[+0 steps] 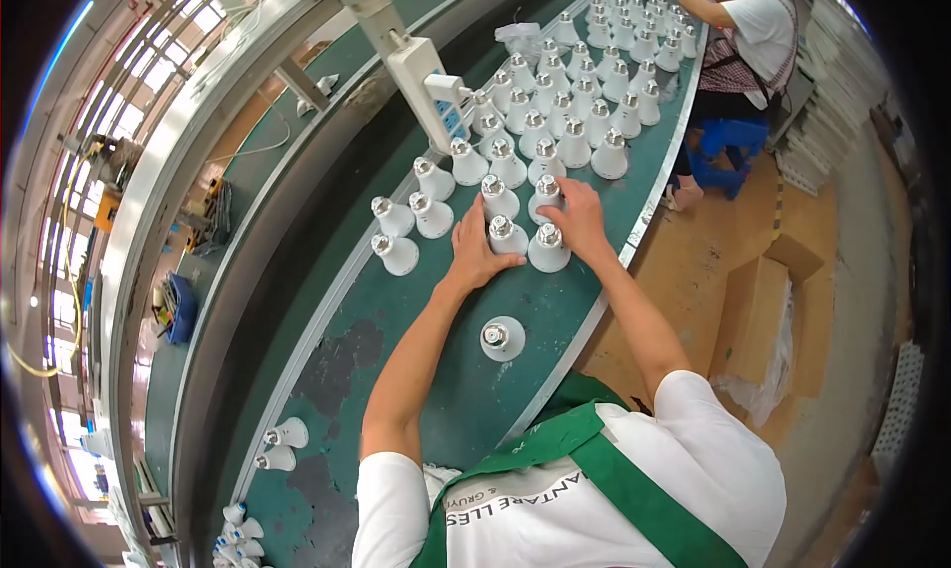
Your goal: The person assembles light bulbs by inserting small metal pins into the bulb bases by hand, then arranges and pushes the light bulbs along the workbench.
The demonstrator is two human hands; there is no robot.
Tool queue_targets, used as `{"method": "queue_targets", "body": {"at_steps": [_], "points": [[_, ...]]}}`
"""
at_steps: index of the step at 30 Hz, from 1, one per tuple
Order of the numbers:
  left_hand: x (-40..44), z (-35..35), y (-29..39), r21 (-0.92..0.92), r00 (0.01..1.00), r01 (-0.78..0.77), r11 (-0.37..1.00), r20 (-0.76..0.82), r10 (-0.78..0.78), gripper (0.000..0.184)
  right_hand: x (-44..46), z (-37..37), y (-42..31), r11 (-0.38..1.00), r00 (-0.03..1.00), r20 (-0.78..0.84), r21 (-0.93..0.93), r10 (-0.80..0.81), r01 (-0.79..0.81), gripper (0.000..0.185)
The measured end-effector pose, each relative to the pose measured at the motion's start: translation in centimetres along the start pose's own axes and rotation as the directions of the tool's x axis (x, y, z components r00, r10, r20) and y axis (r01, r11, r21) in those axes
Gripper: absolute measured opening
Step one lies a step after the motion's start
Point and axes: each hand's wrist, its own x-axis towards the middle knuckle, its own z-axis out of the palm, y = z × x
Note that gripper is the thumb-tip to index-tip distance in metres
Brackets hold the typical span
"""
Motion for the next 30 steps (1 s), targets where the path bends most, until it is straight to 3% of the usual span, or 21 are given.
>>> {"method": "queue_targets", "body": {"at_steps": [6,9,12,16,19,20,23,24,26,30], "points": [[3.2,0.3,-0.9,-0.083,0.994,-0.078,0.993,0.074,0.084,0.145,-0.2,0.3,-0.4,0.992,0.996,-0.036,0.090,0.087,-0.083,0.046],[4.2,0.6,-1.8,0.101,0.984,-0.178,0.979,0.006,0.178,0.141,-0.1,0.4,-0.7,0.986,0.993,-0.041,0.126,0.112,-0.106,0.047],[5.6,0.3,-2.1,-0.078,0.982,-0.125,0.989,0.133,0.135,0.144,0.1,0.6,-0.2,0.987,0.993,-0.024,0.117,0.112,-0.109,0.049],[6.1,0.7,-2.3,-0.097,0.983,-0.165,0.982,0.065,0.171,0.139,0.3,0.1,0.2,0.994,0.997,0.000,0.078,0.081,-0.081,0.054],[4.5,0.2,-1.1,-0.098,0.993,-0.119,0.988,0.001,0.120,0.136,-0.6,-2.5,0.4,0.998,0.990,-0.137,0.051,0.034,-0.028,0.052],[3.8,0.0,-1.4,-0.036,0.994,-0.109,0.993,0.011,0.109,0.135,-0.7,-4.1,0.6,0.998,0.979,-0.204,-0.046,0.021,-0.031,0.049],[0.9,-0.7,-0.3,0.137,0.997,0.018,0.990,0.077,-0.029,0.137,-0.5,-6.9,3.5,0.937,0.935,-0.311,-0.243,0.168,-0.249,0.056],[0.4,-0.2,0.5,0.195,0.988,0.098,0.976,0.098,-0.119,0.140,-0.7,-7.2,4.1,0.928,0.949,-0.270,-0.287,0.160,-0.238,0.059],[-0.1,1.2,1.9,0.185,0.992,0.098,0.978,0.054,-0.110,0.141,-1.0,-7.4,4.3,0.908,0.971,-0.193,-0.367,0.139,-0.203,0.066],[0.9,1.7,2.2,0.153,0.990,0.142,0.978,0.001,-0.144,0.142,-4.4,-7.2,-0.5,0.975,0.985,0.173,-0.220,0.024,0.015,0.075]]}}
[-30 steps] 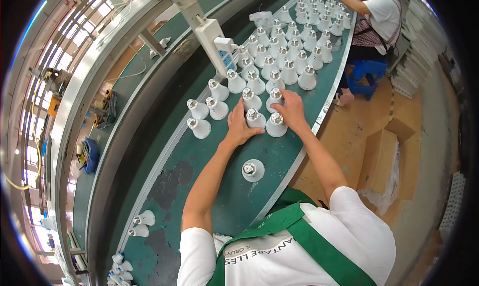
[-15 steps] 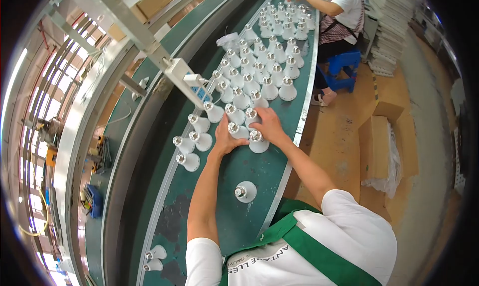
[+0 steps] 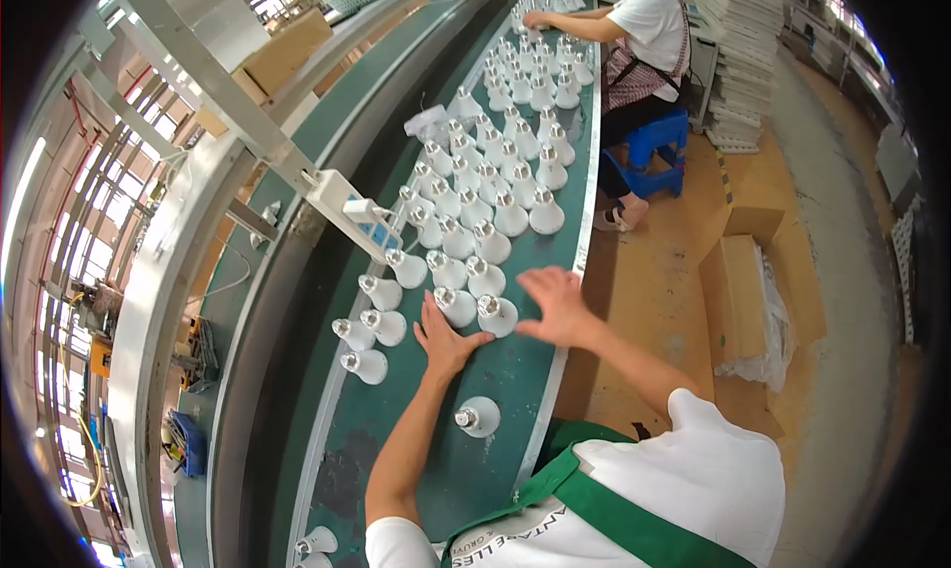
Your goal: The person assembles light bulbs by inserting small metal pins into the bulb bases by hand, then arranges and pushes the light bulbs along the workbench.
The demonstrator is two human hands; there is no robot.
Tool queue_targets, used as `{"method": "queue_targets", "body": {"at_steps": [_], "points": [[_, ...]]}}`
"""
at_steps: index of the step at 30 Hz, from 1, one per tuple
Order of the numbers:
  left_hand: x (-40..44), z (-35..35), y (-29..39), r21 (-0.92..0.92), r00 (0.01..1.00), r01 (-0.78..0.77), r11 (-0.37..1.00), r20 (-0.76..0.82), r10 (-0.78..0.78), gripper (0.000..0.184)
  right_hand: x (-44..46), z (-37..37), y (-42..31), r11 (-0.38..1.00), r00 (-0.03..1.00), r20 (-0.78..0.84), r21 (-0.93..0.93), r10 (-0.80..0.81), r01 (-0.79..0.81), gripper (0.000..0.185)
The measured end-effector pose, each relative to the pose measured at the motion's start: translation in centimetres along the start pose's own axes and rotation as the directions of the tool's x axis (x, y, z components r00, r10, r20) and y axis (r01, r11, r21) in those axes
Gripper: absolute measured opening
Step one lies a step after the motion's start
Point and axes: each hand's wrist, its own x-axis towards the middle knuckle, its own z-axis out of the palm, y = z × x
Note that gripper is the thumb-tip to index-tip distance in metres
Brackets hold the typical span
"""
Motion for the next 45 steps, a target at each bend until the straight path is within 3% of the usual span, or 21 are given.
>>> {"method": "queue_targets", "body": {"at_steps": [1,5,6,10,15,20,23,25,26,27,30,31,35,39,40,41,42,43,44,45], "points": [[0.0,0.1,-0.2,-0.004,1.000,0.022,1.000,0.011,-0.022,0.142,-0.7,0.7,-1.3,0.998,0.998,0.061,0.054,-0.036,0.032,0.077],[0.1,0.0,-0.5,-0.026,0.999,-0.038,0.999,0.017,0.038,0.138,0.3,4.1,-3.7,0.984,0.997,-0.056,0.176,0.044,-0.033,0.061],[0.1,-0.3,-0.3,-0.040,0.998,-0.013,0.999,0.060,0.016,0.136,0.5,4.7,-4.0,0.984,0.991,-0.135,0.177,0.012,0.012,0.052],[0.7,-0.7,-1.2,-0.059,0.996,-0.057,0.997,0.063,0.060,0.138,0.9,3.5,-3.4,0.978,0.979,-0.201,0.200,-0.023,0.064,0.048],[2.6,-0.2,-1.6,-0.140,0.996,-0.090,0.986,-0.009,0.090,0.136,3.0,-0.6,0.2,0.988,0.939,-0.314,0.098,0.141,-0.116,0.045],[4.6,0.5,-1.7,-0.179,0.977,-0.207,0.962,-0.083,0.195,0.133,5.3,1.7,5.9,0.963,0.927,-0.272,0.148,0.260,-0.226,0.050],[4.9,1.0,-2.1,-0.199,0.960,-0.266,0.943,-0.140,0.241,0.123,5.8,2.9,7.6,0.987,0.909,-0.397,0.145,0.125,-0.073,0.052],[5.4,1.5,-2.1,-0.152,0.953,-0.261,0.953,-0.195,0.230,0.118,5.7,1.2,5.8,0.972,0.888,-0.449,-0.144,0.101,-0.184,0.057],[5.4,1.7,-1.6,-0.056,0.890,-0.330,0.942,-0.352,0.291,0.107,5.8,2.0,6.7,0.973,0.891,-0.447,-0.158,0.081,-0.168,0.058],[5.3,1.7,-1.1,-0.016,0.905,-0.276,0.961,-0.341,0.254,0.111,5.9,2.7,7.9,0.972,0.889,-0.453,-0.173,0.062,-0.156,0.060],[5.9,2.0,0.3,-0.003,0.955,-0.139,0.990,-0.266,0.133,0.123,6.4,3.6,9.7,0.978,0.954,-0.235,-0.046,0.185,-0.201,0.063],[6.4,1.6,0.7,-0.062,0.990,-0.066,0.996,-0.125,0.058,0.128,6.9,3.0,9.4,0.975,0.958,-0.193,-0.032,0.210,-0.220,0.063],[7.5,2.8,0.7,-0.018,0.984,-0.050,0.999,-0.175,0.046,0.131,8.3,3.1,9.6,0.972,0.967,-0.171,-0.108,0.187,-0.207,0.062],[8.4,2.9,1.3,-0.006,0.986,-0.045,0.999,-0.164,0.043,0.131,8.8,3.7,9.9,0.977,0.956,-0.245,-0.099,0.160,-0.189,0.060],[8.5,2.8,1.1,-0.026,0.973,-0.109,0.994,-0.206,0.102,0.126,8.8,4.2,10.2,0.978,0.944,-0.301,-0.114,0.135,-0.176,0.056],[8.3,2.7,0.5,-0.026,0.966,-0.129,0.991,-0.230,0.119,0.123,9.0,3.9,10.1,0.999,0.932,-0.360,0.006,0.044,-0.045,0.053],[8.6,3.0,0.1,-0.032,0.954,-0.177,0.984,-0.251,0.163,0.119,9.4,4.0,9.8,0.996,0.892,-0.445,0.001,-0.083,0.094,0.050],[8.7,4.1,-1.2,0.010,0.893,-0.263,0.965,-0.377,0.248,0.115,9.6,3.2,8.8,0.993,0.867,-0.489,0.025,-0.091,0.118,0.048],[8.1,3.1,-0.5,-0.183,0.928,-0.266,0.946,-0.313,0.201,0.111,9.7,4.0,10.1,0.983,0.843,-0.512,-0.011,-0.164,0.184,0.046],[7.2,2.6,-0.3,-0.211,0.932,-0.284,0.935,-0.291,0.217,0.106,9.4,3.9,9.8,0.992,0.856,-0.504,-0.015,-0.118,0.128,0.047]]}}
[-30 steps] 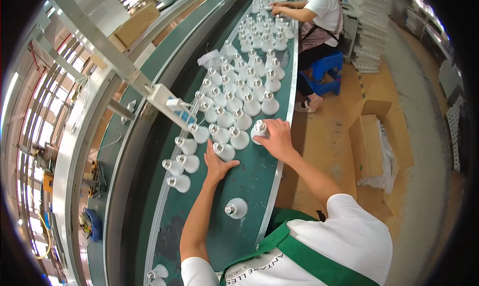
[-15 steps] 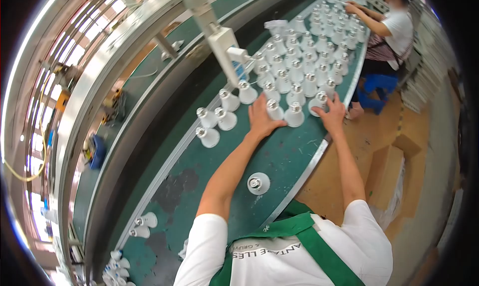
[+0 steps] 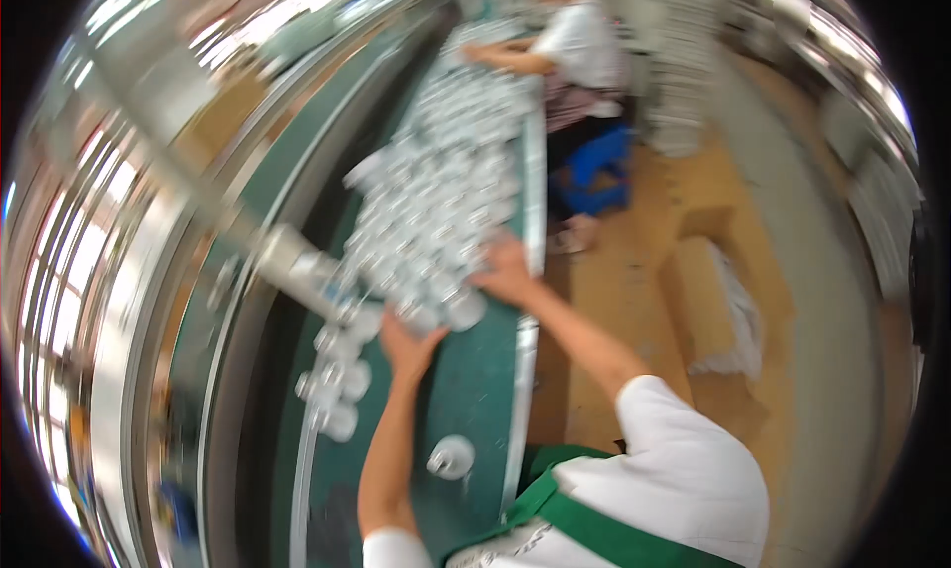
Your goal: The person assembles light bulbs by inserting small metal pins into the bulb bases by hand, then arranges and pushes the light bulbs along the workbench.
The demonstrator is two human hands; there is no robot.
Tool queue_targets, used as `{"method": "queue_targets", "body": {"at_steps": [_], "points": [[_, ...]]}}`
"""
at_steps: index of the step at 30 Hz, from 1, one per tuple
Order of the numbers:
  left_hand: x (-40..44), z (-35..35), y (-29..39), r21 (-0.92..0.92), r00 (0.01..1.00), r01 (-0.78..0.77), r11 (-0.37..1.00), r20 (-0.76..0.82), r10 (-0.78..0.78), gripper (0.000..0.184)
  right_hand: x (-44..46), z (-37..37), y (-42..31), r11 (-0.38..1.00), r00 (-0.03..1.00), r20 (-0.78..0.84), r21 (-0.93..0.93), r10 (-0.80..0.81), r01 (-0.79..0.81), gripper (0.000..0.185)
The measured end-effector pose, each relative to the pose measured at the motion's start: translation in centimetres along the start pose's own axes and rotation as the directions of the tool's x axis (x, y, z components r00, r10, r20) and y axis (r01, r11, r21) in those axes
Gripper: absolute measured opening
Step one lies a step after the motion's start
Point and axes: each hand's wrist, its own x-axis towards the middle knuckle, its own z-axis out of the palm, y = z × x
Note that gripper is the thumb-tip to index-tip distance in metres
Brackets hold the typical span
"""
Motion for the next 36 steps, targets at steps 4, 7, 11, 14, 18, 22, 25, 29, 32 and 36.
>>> {"method": "queue_targets", "body": {"at_steps": [4,7,11,14,18,22,25,29,32,36], "points": [[-5.1,-6.0,3.4,0.087,0.989,-0.140,0.986,0.065,0.135,0.093,-2.0,-1.8,0.0,0.961,0.954,0.136,-0.115,0.267,-0.252,0.070],[-7.6,-12.2,2.7,0.261,0.908,-0.277,0.925,-0.242,0.341,0.070,-3.1,-2.4,-0.6,0.946,0.938,0.137,-0.107,0.319,-0.306,0.067],[-9.9,-20.5,3.7,0.914,0.730,-0.362,-0.184,0.401,0.554,0.052,-2.7,-2.8,-1.1,0.914,0.905,0.131,-0.075,0.405,-0.398,0.063],[-10.3,-17.5,5.3,0.621,0.918,-0.246,0.744,-0.097,0.385,0.050,-2.8,-2.3,-0.8,0.921,0.912,0.126,-0.056,0.391,-0.387,0.063],[-10.3,-13.1,7.2,0.297,0.973,-0.155,0.942,-0.118,0.198,0.047,-2.8,-2.2,-0.7,0.903,0.896,0.116,-0.038,0.430,-0.428,0.063],[-10.0,-10.1,8.2,0.160,0.993,-0.114,0.980,-0.022,0.119,0.044,-2.6,-2.5,-1.1,0.899,0.885,0.165,-0.039,0.436,-0.436,0.066],[-9.7,-8.0,8.8,0.087,0.995,-0.089,0.992,0.042,0.086,0.043,-2.3,-2.7,-1.4,0.893,0.875,0.183,-0.057,0.448,-0.446,0.067],[-9.2,-5.6,9.4,-0.021,0.988,-0.042,0.999,0.149,0.045,0.040,-2.1,-3.3,-1.8,0.895,0.879,0.173,-0.036,0.444,-0.445,0.067],[-8.8,-4.1,9.4,-0.190,0.972,0.041,0.981,0.237,0.005,0.039,-2.2,-3.2,-1.8,0.886,0.862,0.211,-0.048,0.461,-0.462,0.068],[-8.3,-2.3,9.2,-0.377,0.960,0.166,0.911,0.274,-0.062,0.037,-2.1,-3.4,-2.0,0.884,0.859,0.212,-0.065,0.466,-0.463,0.069]]}}
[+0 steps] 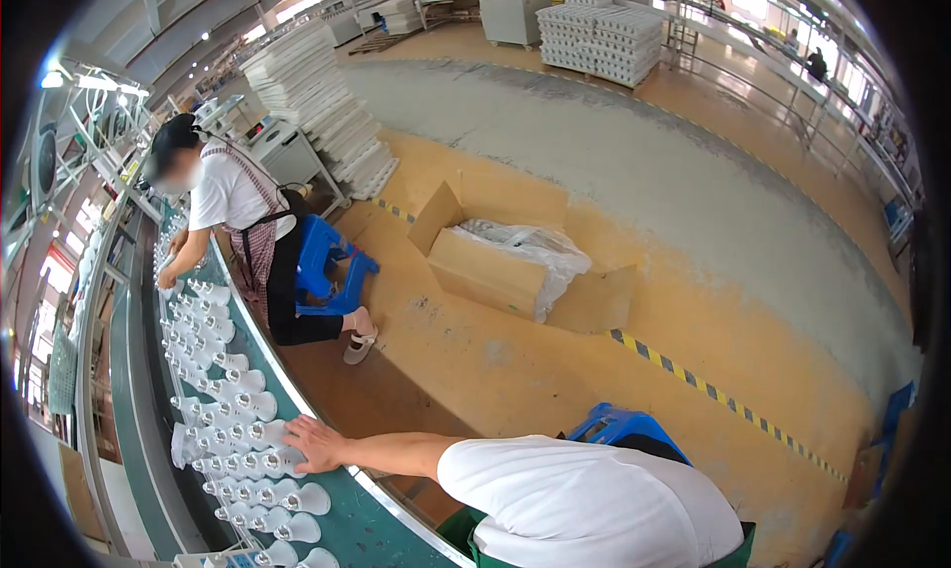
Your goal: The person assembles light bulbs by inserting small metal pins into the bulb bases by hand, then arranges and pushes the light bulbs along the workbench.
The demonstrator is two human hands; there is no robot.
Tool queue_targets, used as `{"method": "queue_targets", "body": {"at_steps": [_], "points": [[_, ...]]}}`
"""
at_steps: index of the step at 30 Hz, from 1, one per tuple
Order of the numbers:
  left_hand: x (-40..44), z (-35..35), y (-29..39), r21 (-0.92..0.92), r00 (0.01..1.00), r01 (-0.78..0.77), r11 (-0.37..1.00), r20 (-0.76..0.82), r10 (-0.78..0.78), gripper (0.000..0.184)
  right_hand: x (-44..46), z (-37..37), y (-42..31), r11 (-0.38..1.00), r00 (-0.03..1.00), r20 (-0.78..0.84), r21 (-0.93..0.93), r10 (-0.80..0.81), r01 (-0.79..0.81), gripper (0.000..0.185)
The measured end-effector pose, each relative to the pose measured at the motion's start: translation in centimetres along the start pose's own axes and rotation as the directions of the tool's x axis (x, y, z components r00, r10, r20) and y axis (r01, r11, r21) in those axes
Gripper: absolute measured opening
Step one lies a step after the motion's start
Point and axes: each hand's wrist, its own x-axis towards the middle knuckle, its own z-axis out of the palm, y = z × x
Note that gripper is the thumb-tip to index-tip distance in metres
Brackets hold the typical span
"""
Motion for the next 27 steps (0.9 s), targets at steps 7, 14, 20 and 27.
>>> {"method": "queue_targets", "body": {"at_steps": [7,14,20,27], "points": [[1.8,-0.4,-1.7,-0.180,0.987,0.100,0.979,-0.106,-0.120,0.035,0.4,0.9,0.6,0.999,0.999,-0.039,0.029,-0.026,0.027,0.067],[5.7,-8.1,-7.5,-0.600,0.930,0.094,0.794,-0.232,-0.285,0.034,0.5,1.7,1.4,0.998,0.991,-0.121,0.008,-0.059,0.061,0.059],[3.9,-10.2,-8.4,0.215,0.797,0.079,0.973,-0.601,0.068,0.034,0.8,0.6,2.1,0.993,0.987,-0.125,-0.065,-0.101,0.093,0.050],[2.2,-14.4,-8.6,0.075,0.546,0.137,0.988,-0.838,-0.012,0.054,1.2,0.8,1.4,0.973,0.976,-0.058,-0.113,-0.209,0.202,0.051]]}}
